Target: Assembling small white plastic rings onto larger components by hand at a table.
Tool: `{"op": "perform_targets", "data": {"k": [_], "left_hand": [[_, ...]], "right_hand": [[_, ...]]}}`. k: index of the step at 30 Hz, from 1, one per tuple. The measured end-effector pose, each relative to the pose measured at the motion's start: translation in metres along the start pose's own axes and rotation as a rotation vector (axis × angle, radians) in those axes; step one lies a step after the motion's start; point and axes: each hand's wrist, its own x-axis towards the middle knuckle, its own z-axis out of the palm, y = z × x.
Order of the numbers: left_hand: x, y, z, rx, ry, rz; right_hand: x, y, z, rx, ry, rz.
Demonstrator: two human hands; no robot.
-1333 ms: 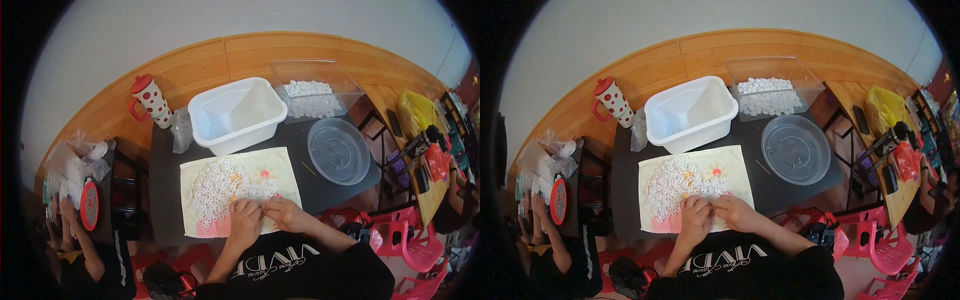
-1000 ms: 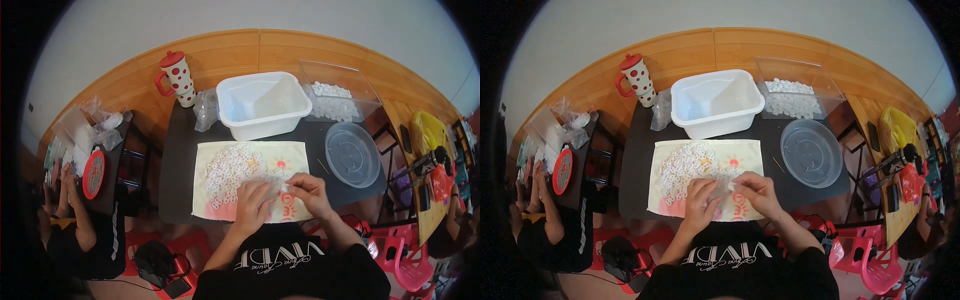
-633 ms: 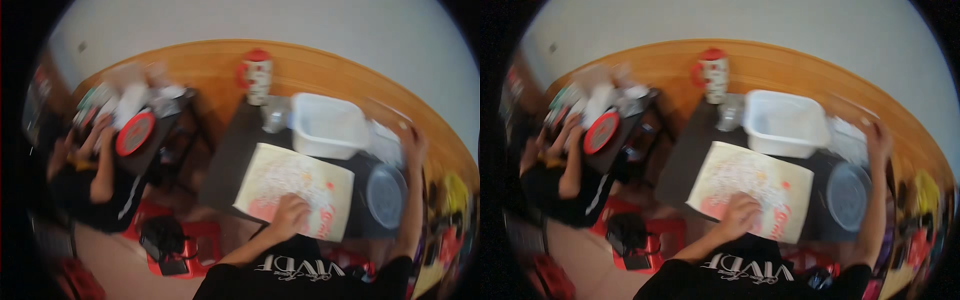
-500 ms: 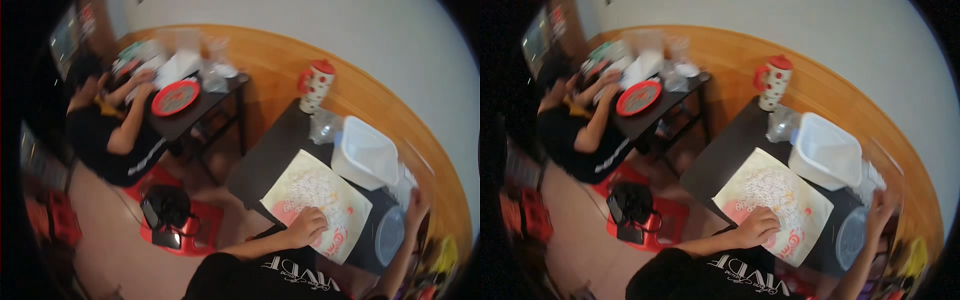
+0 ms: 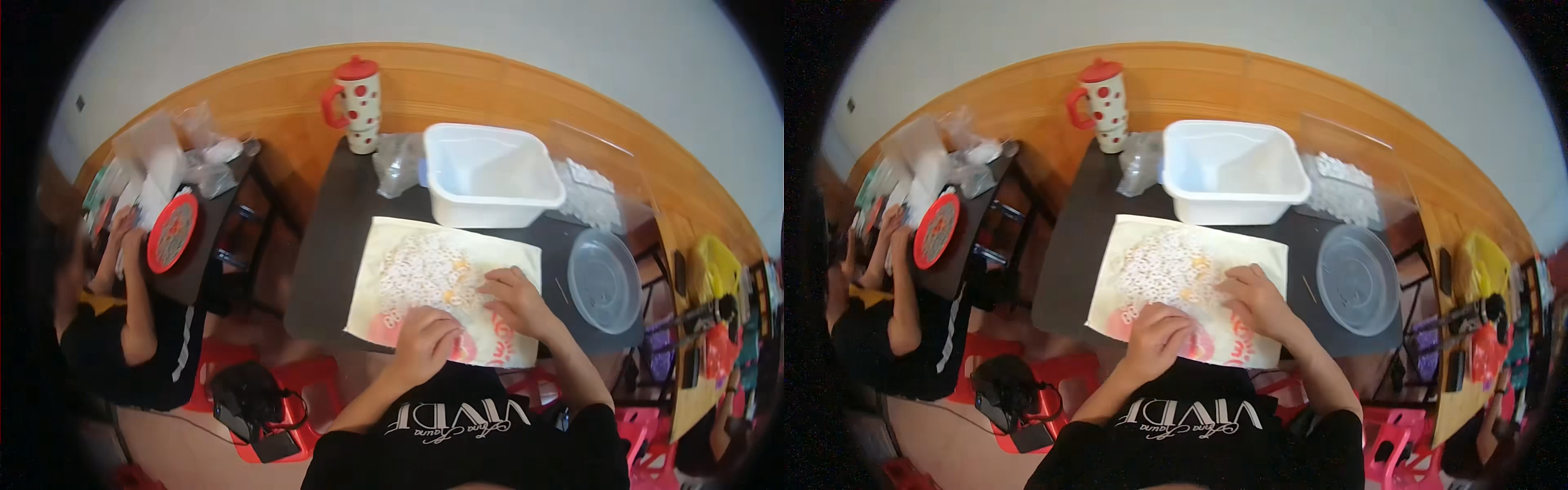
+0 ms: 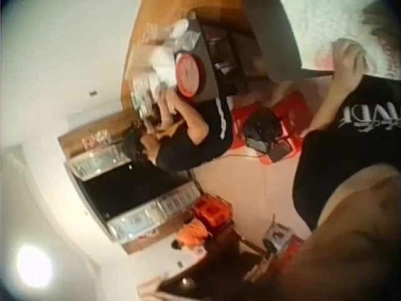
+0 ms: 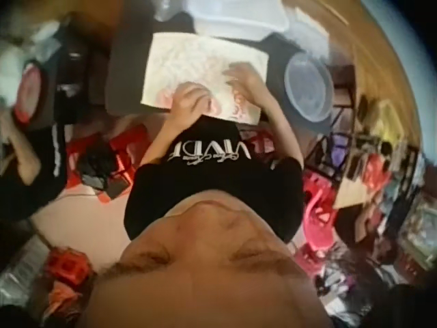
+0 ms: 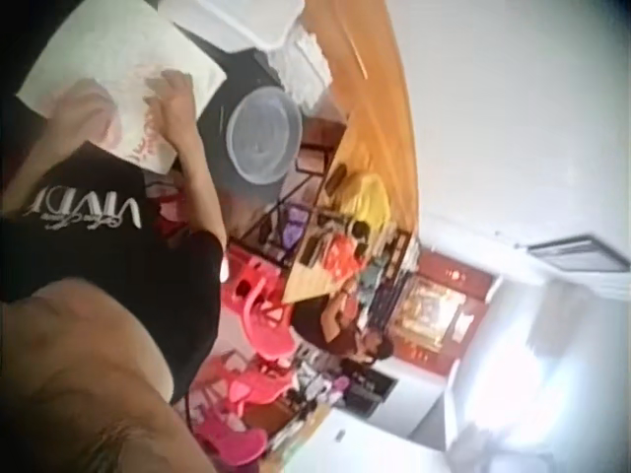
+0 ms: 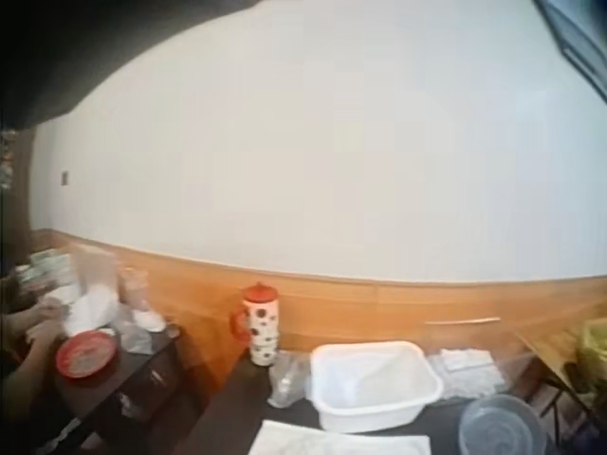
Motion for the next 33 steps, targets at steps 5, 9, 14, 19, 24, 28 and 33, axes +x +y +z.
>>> {"op": "perform_targets", "data": {"k": [5,9,14,19,24,28,33], "left_hand": [[0.005,0.003,0.009,0.063,0.003,0.017],[0.003,0.002,0.021,0.053,0.024,-0.083],[0.005,0.0,0.027,0.079,0.019,-0.089],[0.01,-0.001,0.028,0.095,0.014,-0.079],[0.017,0.001,0.034,0.133,-0.038,-0.043],[0.016,0.001,0.033,0.164,-0.022,-0.039],[0.017,0.001,0.029,0.159,0.004,-0.033]], "right_hand": [[-0.012,0.0,0.002,0.269,0.148,0.155],[-0.007,-0.015,-0.009,0.434,0.113,0.32],[-0.021,0.005,-0.013,0.294,0.29,0.179],[-0.044,0.002,-0.015,0.108,0.189,0.19],[-0.031,-0.026,-0.004,-0.174,0.119,0.078],[-0.027,-0.027,0.012,-0.257,0.1,0.105],[-0.035,-0.025,0.011,-0.216,0.202,0.065]]}}
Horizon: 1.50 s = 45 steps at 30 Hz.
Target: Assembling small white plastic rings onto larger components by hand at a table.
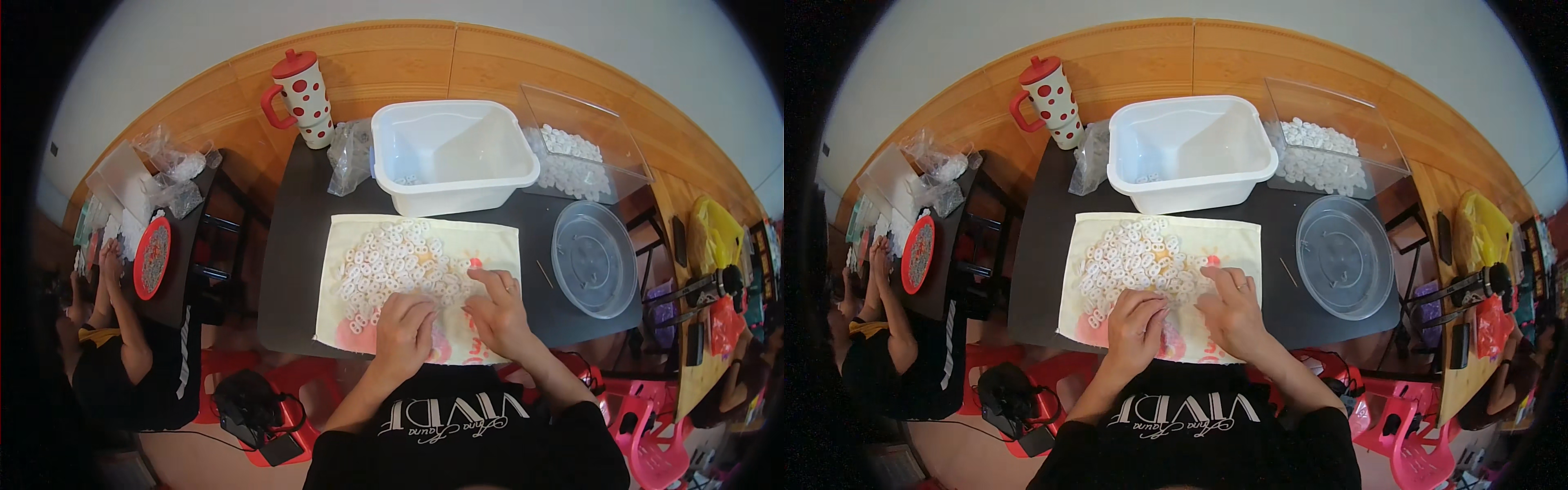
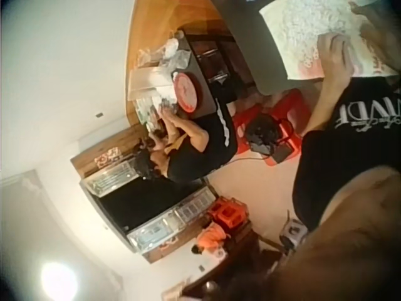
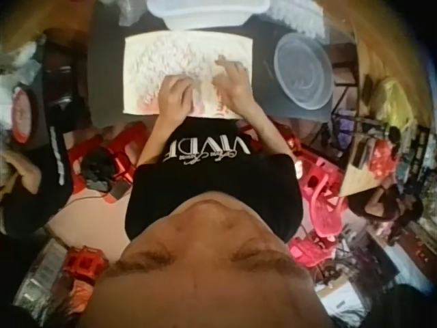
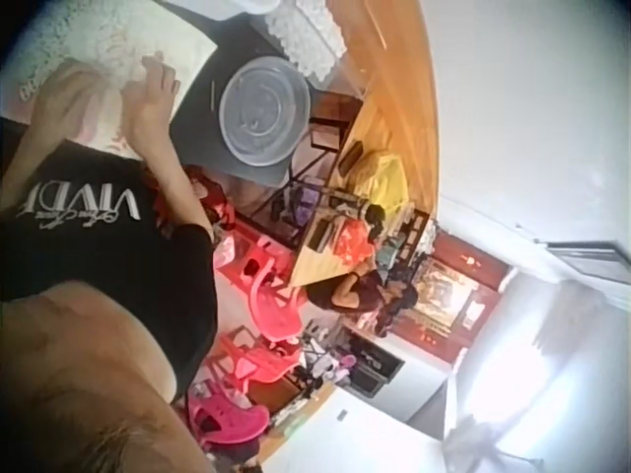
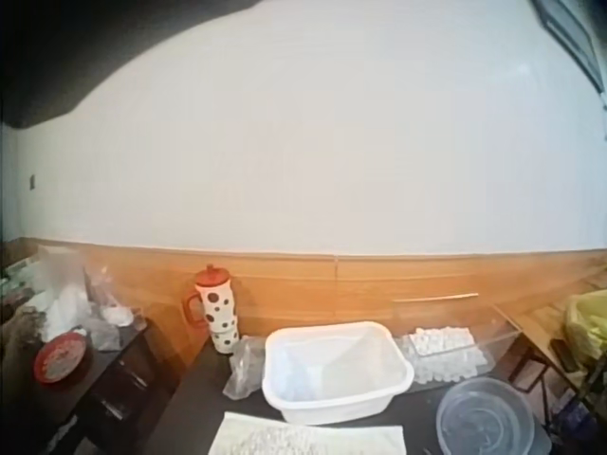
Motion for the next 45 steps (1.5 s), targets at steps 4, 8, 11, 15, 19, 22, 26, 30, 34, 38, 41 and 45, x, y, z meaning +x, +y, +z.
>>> {"op": "perform_targets", "data": {"k": [4,8,11,15,19,22,26,30,34,38,41,45], "left_hand": [[0.003,0.002,0.004,-0.01,-0.042,-0.001],[0.02,0.013,0.013,0.25,-0.165,-0.009],[0.021,0.015,0.018,0.365,-0.235,-0.037],[0.022,0.011,0.014,0.306,-0.198,0.032],[0.02,-0.001,0.011,0.077,-0.105,0.04],[0.011,-0.003,0.007,-0.14,-0.138,-0.203],[0.009,-0.014,0.0,-0.478,-0.166,-0.33],[0.006,-0.009,-0.006,-0.875,-0.132,-0.611],[0.007,-0.002,-0.007,-0.908,-0.097,-0.64],[0.0,-0.004,-0.001,-0.823,-0.096,-0.455],[-0.002,0.001,0.004,-0.744,-0.158,-0.435],[0.001,0.006,0.004,-0.449,-0.154,-0.243]], "right_hand": [[-0.007,-0.002,-0.003,-0.019,-0.117,-0.029],[-0.002,0.001,-0.019,0.014,-0.092,-0.008],[-0.002,0.006,-0.019,0.053,-0.114,0.033],[-0.001,-0.004,-0.008,0.038,-0.119,0.006],[-0.005,-0.002,-0.007,0.021,-0.144,-0.017],[-0.002,-0.001,-0.008,0.048,-0.109,-0.013],[-0.002,-0.003,-0.007,0.116,-0.069,-0.024],[0.0,-0.004,-0.01,0.12,-0.03,-0.046],[-0.01,-0.003,-0.007,-0.006,-0.065,-0.059],[-0.019,-0.015,0.0,-0.083,-0.12,-0.039],[-0.014,-0.012,-0.019,0.006,-0.065,-0.02],[-0.017,0.047,-0.063,-0.134,0.244,0.072]]}}
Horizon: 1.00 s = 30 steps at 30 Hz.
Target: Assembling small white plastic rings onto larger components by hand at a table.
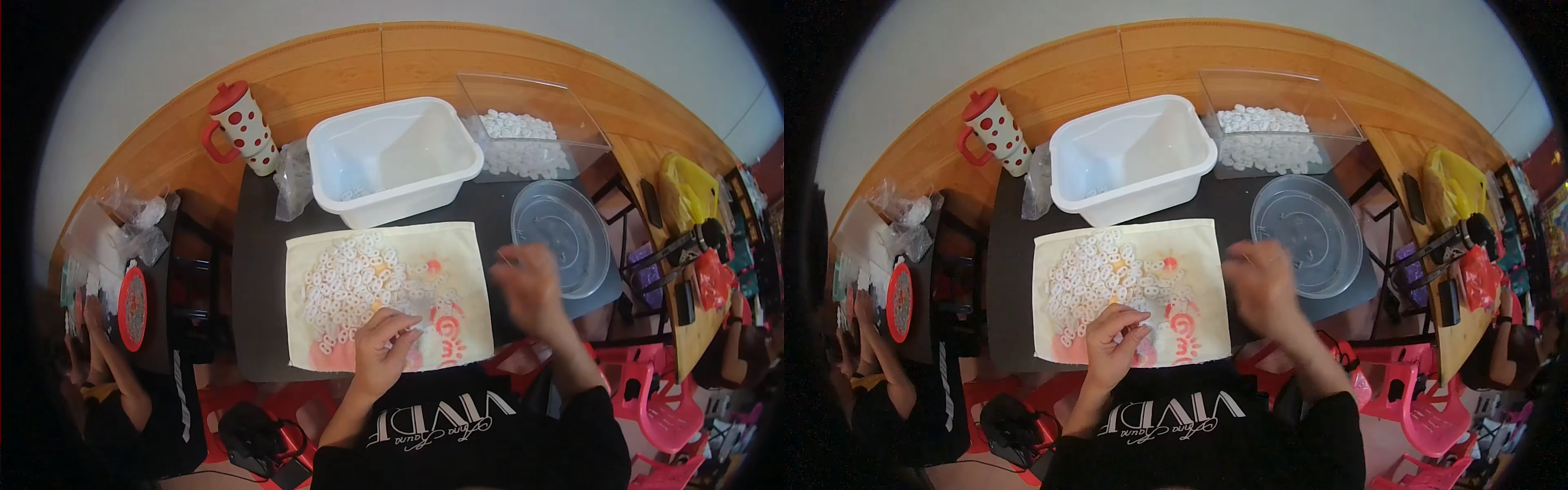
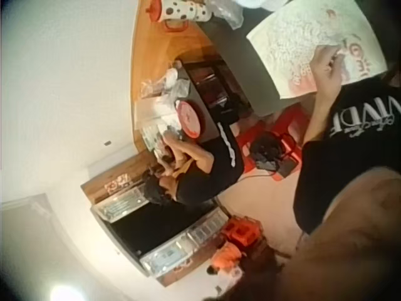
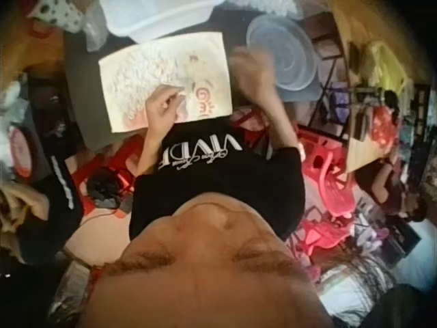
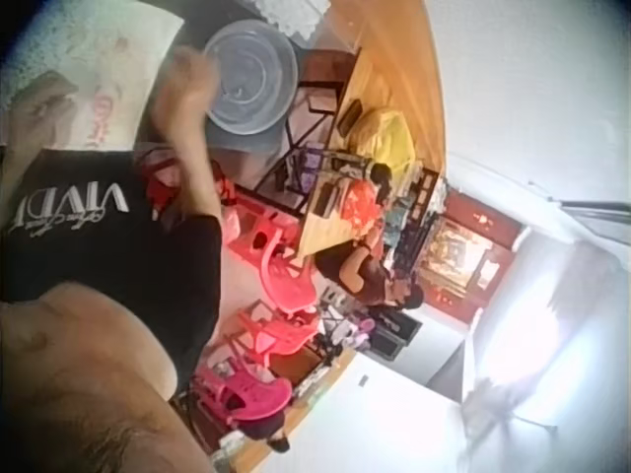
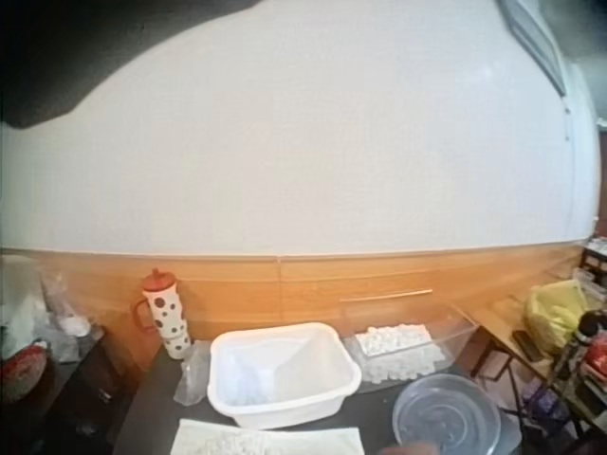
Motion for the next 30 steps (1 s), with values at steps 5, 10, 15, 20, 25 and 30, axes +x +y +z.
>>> {"op": "perform_targets", "data": {"k": [5,10,15,20,25,30], "left_hand": [[-0.001,0.004,0.004,0.052,-0.045,0.014],[-0.006,0.003,0.006,0.094,-0.06,-0.031],[-0.005,0.002,0.007,0.258,-0.055,0.011],[-0.007,0.0,0.009,0.406,-0.098,0.088],[-0.007,0.002,0.005,0.527,-0.13,0.066],[0.003,0.019,0.017,0.683,-0.136,0.129]], "right_hand": [[0.005,0.093,-0.029,-0.049,-0.104,0.186],[0.01,0.098,-0.006,-0.099,-0.281,0.087],[0.01,0.1,0.003,-0.285,-0.448,0.013],[0.008,0.1,0.001,-0.281,-0.417,0.046],[0.01,0.09,-0.012,-0.156,-0.375,0.159],[0.023,0.038,-0.022,0.364,-0.016,0.333]]}}
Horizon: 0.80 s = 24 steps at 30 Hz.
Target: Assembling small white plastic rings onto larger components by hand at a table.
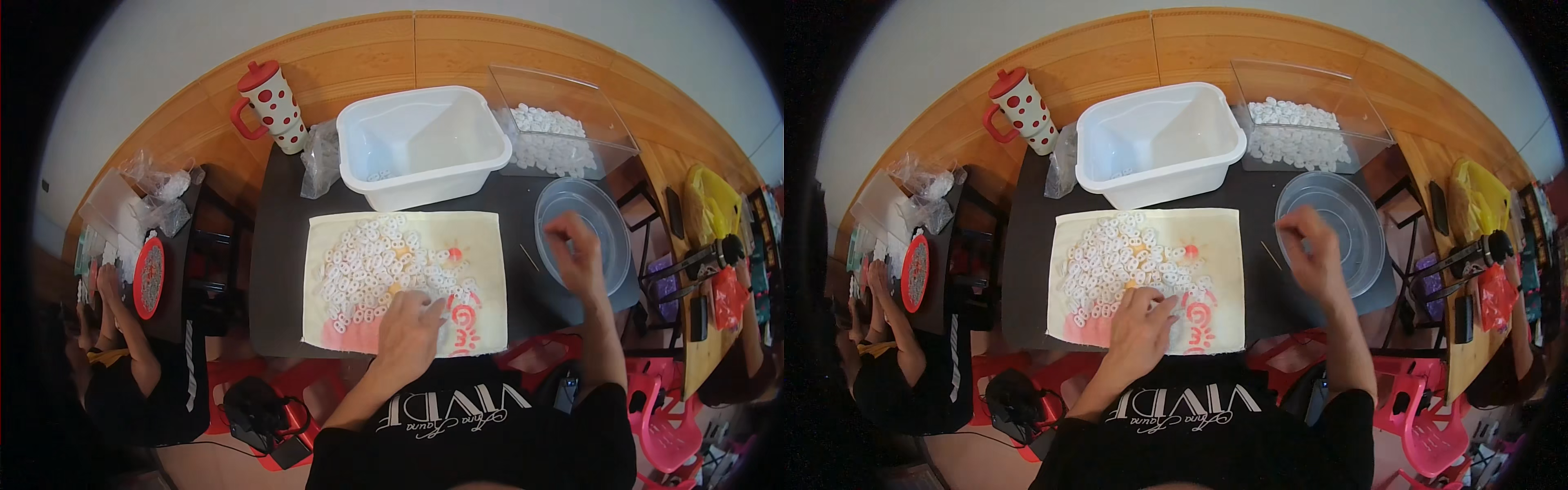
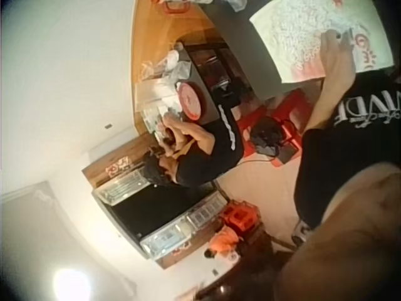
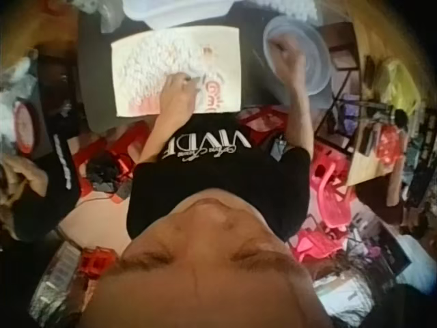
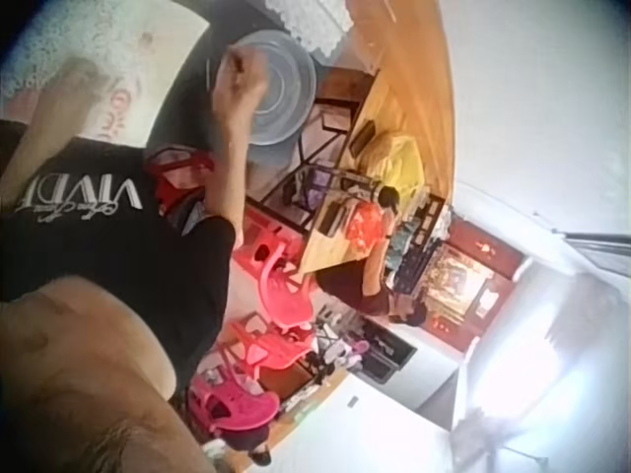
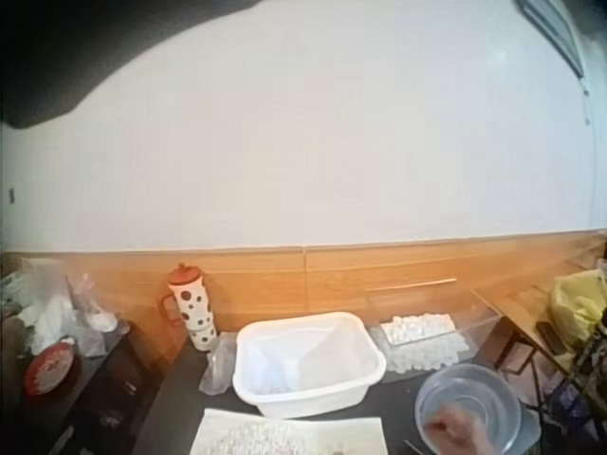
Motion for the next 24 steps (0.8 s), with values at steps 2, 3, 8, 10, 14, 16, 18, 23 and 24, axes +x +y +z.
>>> {"op": "perform_targets", "data": {"k": [2,3,8,10,14,16,18,23,24], "left_hand": [[0.002,0.004,0.002,0.052,-0.031,0.042],[0.002,0.002,0.005,0.064,-0.088,0.083],[0.007,-0.008,0.006,-0.013,-0.149,0.106],[0.009,-0.011,-0.001,-0.734,-0.099,-0.274],[0.008,-0.022,0.005,-1.233,0.123,-0.333],[0.003,-0.022,0.009,-1.249,0.13,-0.378],[-0.001,-0.02,0.009,-1.265,0.137,-0.426],[-0.004,-0.017,0.006,-1.269,0.164,-0.392],[-0.004,-0.016,0.006,-1.27,0.168,-0.392]], "right_hand": [[-0.014,-0.025,0.018,0.18,-0.087,-0.007],[-0.022,-0.032,0.031,0.266,-0.14,-0.033],[-0.056,-0.052,0.077,0.544,-0.221,0.038],[-0.062,-0.049,0.091,0.589,-0.187,0.086],[-0.067,-0.054,0.107,0.679,-0.101,0.136],[-0.067,-0.057,0.109,0.676,-0.107,0.128],[-0.065,-0.059,0.111,0.675,-0.115,0.123],[-0.06,-0.066,0.109,0.523,-0.134,0.024],[-0.06,-0.067,0.109,0.522,-0.138,0.022]]}}
